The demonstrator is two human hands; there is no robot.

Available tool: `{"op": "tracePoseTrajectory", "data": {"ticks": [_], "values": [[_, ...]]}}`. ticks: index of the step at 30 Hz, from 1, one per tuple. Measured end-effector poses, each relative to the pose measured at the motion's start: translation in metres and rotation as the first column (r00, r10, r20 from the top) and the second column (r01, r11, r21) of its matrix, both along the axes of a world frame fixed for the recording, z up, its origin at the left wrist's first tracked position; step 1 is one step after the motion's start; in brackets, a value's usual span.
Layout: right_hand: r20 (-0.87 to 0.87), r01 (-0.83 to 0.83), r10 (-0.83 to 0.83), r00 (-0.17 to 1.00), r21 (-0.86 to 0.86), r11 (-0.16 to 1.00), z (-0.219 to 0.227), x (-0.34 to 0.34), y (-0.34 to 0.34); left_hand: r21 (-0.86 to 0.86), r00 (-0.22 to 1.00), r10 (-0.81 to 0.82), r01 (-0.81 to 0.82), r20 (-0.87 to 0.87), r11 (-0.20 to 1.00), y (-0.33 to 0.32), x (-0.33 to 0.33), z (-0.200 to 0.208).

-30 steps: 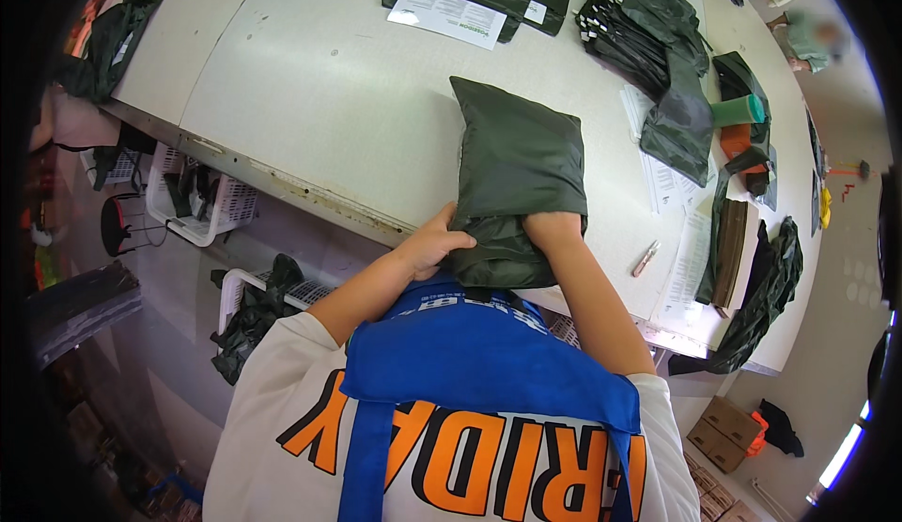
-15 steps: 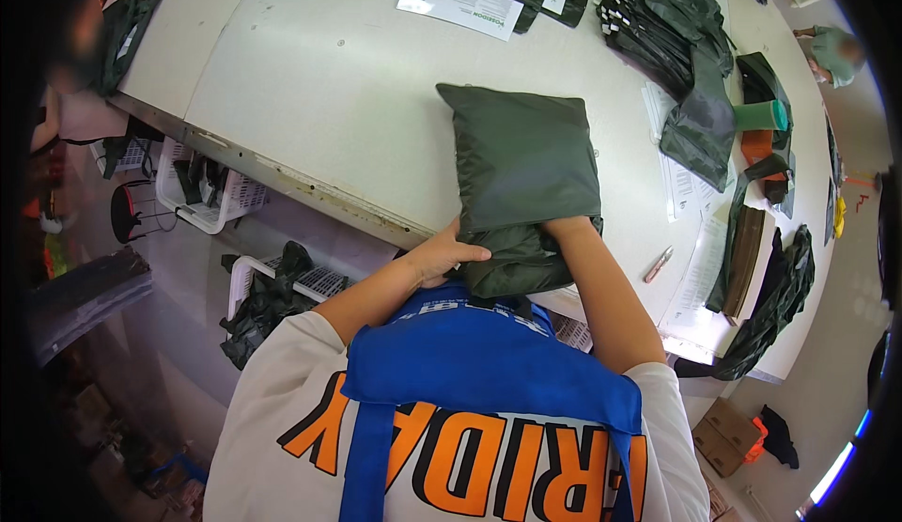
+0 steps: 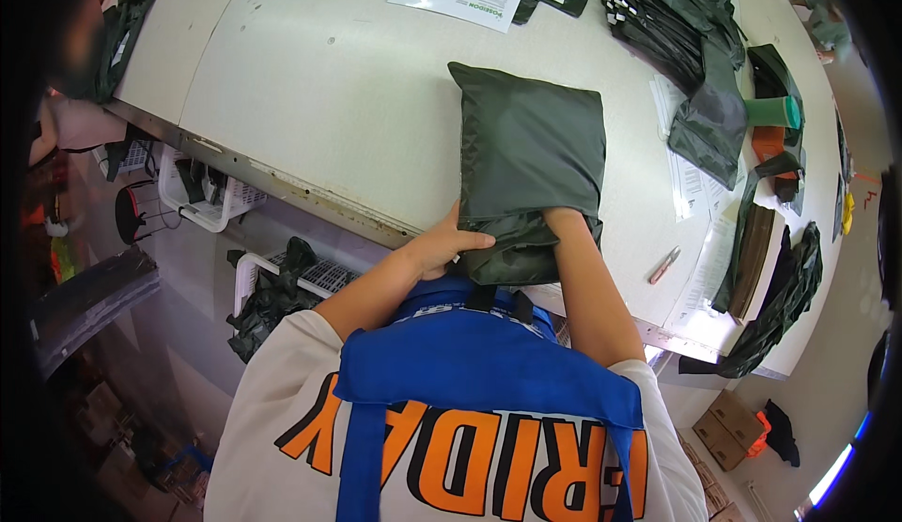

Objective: The person folds a dark green garment on a white table, then uses a small blade to cut a tag or thread from the garment. They continue to unfold, smooth, and refold the garment, handling it repeatedly.

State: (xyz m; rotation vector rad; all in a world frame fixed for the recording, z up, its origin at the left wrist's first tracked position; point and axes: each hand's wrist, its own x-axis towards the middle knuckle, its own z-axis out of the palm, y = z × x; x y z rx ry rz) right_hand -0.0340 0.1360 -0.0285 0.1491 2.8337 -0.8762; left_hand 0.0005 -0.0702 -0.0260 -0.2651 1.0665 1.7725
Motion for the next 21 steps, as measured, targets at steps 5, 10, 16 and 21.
{"op": "tracePoseTrajectory", "data": {"ticks": [5, 10, 16, 21], "values": [[0.023, -0.101, 0.102, 0.995, -0.056, 0.993, 0.017, 0.021, -0.025, -0.017, 0.988, -0.153, 0.153, -0.01, 0.988, -0.018, -0.011, -0.011], [0.058, -0.189, 0.187, 0.981, 0.047, 0.981, -0.012, 0.01, -0.038, 0.024, 0.993, -0.09, 0.089, 0.078, 0.996, -0.019, -0.006, -0.005], [0.105, -0.112, 0.107, 0.989, 0.045, 0.993, -0.002, -0.025, -0.041, 0.16, 0.998, -0.032, 0.024, 0.046, 0.987, -0.024, -0.023, 0.009], [0.222, -0.039, 0.027, 0.975, 0.052, 0.998, 0.057, -0.028, -0.036, -0.02, 0.984, -0.112, 0.11, -0.139, 0.994, -0.027, -0.022, -0.003]]}}
